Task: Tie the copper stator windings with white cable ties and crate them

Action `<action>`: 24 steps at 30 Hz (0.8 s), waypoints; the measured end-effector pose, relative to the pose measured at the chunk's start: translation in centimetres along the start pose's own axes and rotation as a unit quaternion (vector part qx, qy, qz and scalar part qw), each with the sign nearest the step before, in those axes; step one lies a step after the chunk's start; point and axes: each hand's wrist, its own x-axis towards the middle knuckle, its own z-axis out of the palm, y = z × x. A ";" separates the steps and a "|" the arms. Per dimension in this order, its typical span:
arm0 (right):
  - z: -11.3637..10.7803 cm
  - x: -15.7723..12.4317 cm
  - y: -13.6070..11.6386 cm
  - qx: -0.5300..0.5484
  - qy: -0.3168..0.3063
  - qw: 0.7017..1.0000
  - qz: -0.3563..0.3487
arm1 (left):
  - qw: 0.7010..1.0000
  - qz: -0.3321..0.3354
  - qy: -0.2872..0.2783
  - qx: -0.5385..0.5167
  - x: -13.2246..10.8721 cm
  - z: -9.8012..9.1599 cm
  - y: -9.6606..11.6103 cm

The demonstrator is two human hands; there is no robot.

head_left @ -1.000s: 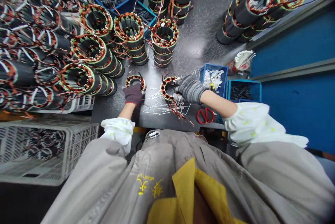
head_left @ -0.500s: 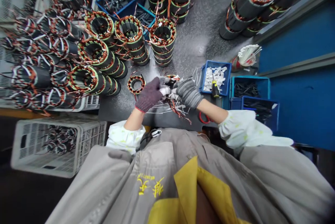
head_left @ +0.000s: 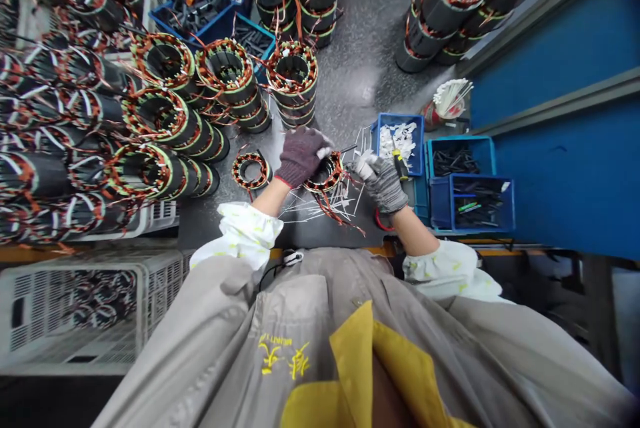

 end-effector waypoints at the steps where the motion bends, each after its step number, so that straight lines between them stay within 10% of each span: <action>1: -0.6 0.5 -0.5 -0.042 0.003 0.999 -0.014 | 0.999 -0.020 0.030 -0.038 -0.5 0.1 -0.6; 12: 4.7 8.9 -6.3 -0.417 -0.260 0.853 -0.175 | 0.977 -0.101 0.155 -0.103 -5.3 1.2 -2.5; 17: 5.7 8.3 -3.9 -0.169 -0.107 0.975 -0.099 | 0.971 -0.168 0.144 -0.086 -7.5 2.8 -2.8; 24: 2.1 12.4 -0.5 0.154 0.072 0.985 0.022 | 0.988 -0.094 0.109 0.063 -6.0 1.3 0.1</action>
